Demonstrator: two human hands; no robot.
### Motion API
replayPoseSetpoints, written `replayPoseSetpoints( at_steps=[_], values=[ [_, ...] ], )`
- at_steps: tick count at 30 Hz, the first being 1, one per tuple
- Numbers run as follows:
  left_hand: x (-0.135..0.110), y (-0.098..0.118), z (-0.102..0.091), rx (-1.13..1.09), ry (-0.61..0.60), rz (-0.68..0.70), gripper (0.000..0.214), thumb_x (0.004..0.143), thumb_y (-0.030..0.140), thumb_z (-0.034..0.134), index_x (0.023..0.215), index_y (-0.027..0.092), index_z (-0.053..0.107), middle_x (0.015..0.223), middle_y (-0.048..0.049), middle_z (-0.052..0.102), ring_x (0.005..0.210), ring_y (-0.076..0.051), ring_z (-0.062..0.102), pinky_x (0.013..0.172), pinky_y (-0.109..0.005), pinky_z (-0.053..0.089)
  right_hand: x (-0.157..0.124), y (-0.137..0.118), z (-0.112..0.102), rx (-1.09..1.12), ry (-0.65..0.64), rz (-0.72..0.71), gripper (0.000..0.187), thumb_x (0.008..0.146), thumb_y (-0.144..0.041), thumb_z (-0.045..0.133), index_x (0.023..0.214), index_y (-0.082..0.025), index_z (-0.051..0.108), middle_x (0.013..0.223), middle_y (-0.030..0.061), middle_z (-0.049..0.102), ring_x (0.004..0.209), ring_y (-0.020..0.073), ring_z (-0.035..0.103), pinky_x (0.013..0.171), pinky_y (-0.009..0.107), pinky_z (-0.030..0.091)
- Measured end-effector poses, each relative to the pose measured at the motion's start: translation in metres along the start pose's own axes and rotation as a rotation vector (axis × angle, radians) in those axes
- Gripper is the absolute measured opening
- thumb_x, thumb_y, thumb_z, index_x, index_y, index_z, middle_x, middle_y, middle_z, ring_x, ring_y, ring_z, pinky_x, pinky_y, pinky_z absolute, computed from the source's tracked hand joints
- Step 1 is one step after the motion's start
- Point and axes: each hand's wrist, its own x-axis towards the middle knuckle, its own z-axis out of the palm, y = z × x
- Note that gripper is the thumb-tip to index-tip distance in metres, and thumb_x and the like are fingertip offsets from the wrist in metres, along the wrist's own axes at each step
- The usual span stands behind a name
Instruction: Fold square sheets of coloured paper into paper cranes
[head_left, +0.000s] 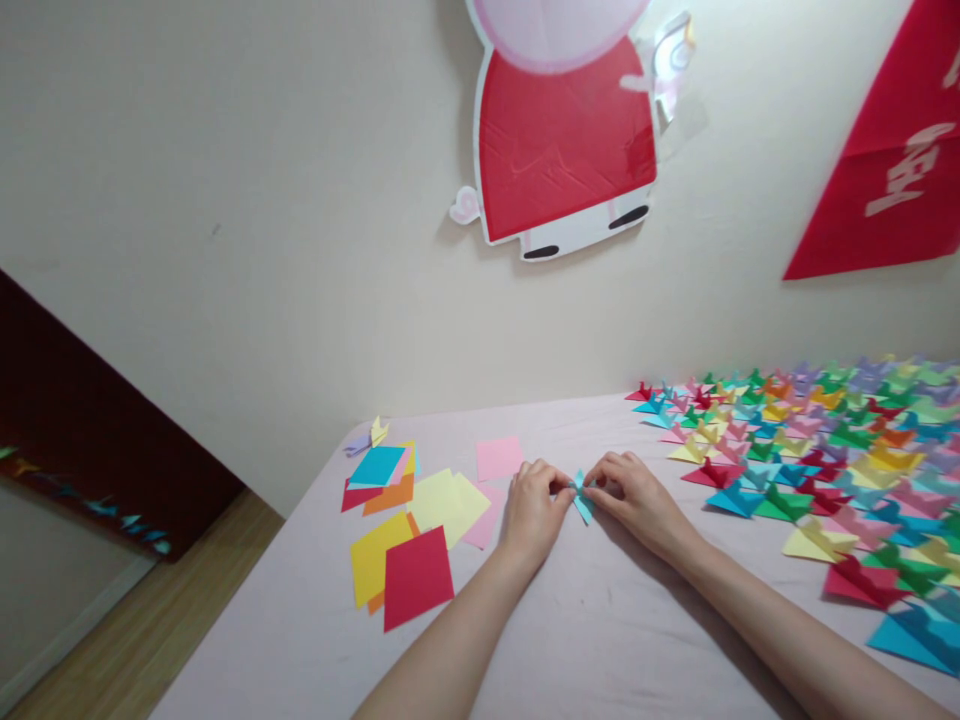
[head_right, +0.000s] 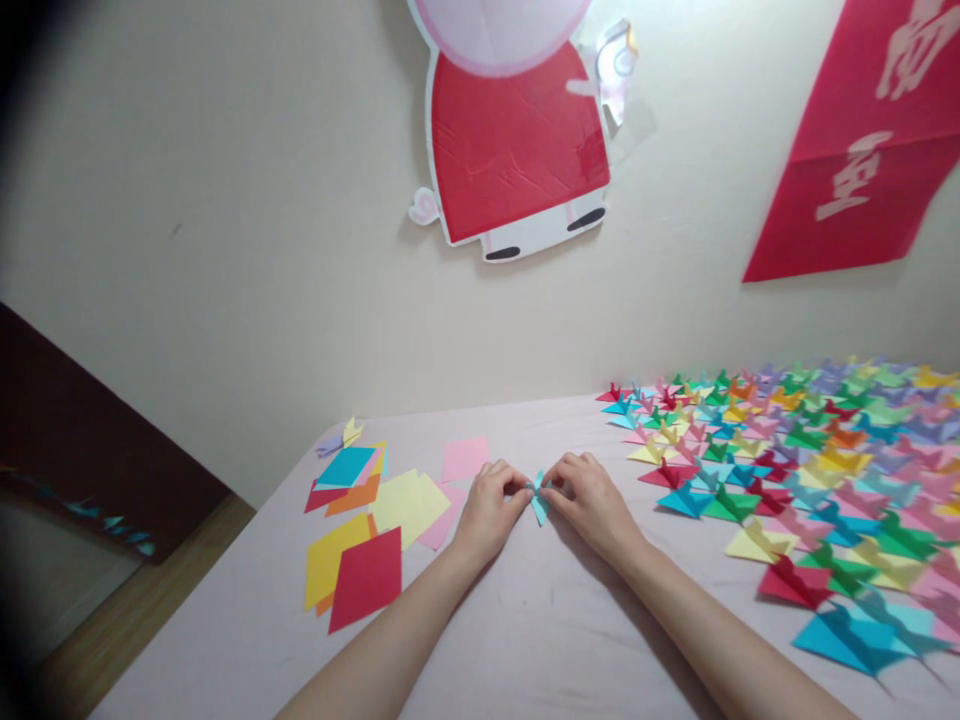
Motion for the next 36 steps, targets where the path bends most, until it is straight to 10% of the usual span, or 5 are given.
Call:
replayPoseSetpoints(
  at_steps=[36],
  values=[
    [0.0002,0.0009,-0.0019,-0.019,-0.022,0.024,0.013,0.081,0.010,0.071,0.080,0.022,0.067,0.084,0.0005,0.062,0.090,-0.020,0.055,0.080,-0.031,0.042,0.0015,-0.0035,-0.0038,-0.136,-0.045,-0.028,0.017,0.085,-0.022,0.061,0.068,-0.024,0.065,0.072,0.0025,0.067,0.079,0.0228,0.056,0.073,0.035,0.043]
  ],
)
